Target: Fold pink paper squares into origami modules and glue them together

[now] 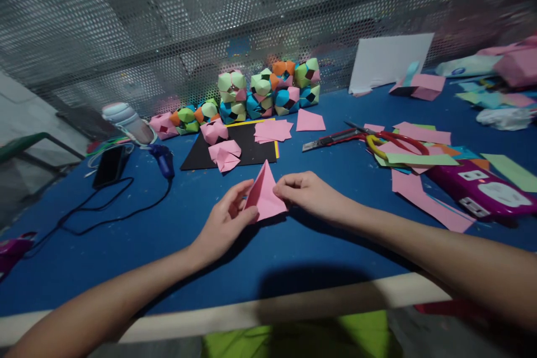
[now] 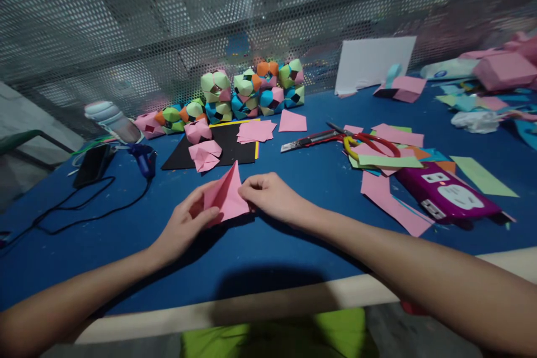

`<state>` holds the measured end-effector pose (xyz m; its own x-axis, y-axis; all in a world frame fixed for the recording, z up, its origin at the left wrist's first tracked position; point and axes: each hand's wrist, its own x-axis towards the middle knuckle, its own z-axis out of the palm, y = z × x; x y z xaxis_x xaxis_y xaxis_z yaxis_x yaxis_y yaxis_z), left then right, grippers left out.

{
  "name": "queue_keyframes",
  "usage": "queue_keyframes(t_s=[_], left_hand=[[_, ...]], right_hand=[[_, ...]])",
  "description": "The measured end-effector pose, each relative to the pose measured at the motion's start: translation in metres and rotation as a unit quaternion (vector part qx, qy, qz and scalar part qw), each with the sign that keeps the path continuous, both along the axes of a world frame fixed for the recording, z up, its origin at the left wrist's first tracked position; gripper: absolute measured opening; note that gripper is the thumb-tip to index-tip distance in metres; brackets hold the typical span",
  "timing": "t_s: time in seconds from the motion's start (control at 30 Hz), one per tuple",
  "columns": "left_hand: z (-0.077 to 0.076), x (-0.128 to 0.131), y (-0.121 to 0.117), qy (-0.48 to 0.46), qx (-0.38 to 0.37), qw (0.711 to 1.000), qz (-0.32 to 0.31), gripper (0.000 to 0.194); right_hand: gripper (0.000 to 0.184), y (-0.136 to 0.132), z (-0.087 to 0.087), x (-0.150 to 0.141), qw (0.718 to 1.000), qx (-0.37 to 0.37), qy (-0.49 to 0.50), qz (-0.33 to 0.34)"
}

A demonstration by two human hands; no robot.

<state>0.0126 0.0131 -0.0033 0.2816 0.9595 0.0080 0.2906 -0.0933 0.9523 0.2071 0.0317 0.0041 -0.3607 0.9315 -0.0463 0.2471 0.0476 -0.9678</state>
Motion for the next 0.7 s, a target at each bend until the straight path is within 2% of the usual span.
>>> queue_keyframes(t_s=[0.17,0.27,0.37,0.6,0.7], left_hand=[[-0.008,-0.001,0.005,-0.113,-0.054,0.989,0.074,0.02],[-0.01,0.002,0.004,-0.18,-0.096,0.977,0.069,0.023],[-0.009,0.006,0.001,-0.201,-0.12,0.971,0.052,0.032],[-0.007,0.009,0.001,-0.254,-0.181,0.946,0.088,0.038],[-0.007,0.009,0.002,-0.265,-0.194,0.94,0.09,0.038]], right_hand=[[0.018,0.0,0.001,0.003,0.995,0.058,-0.077,-0.018],[0.015,0.0,-0.002,0.001,0.995,0.062,-0.078,-0.03],[0.016,0.0,-0.006,-0.003,0.998,0.055,-0.037,-0.022],[0.015,-0.005,-0.011,-0.006,0.993,0.106,-0.048,-0.016],[0.015,-0.005,-0.012,-0.006,0.994,0.102,-0.042,-0.013]])
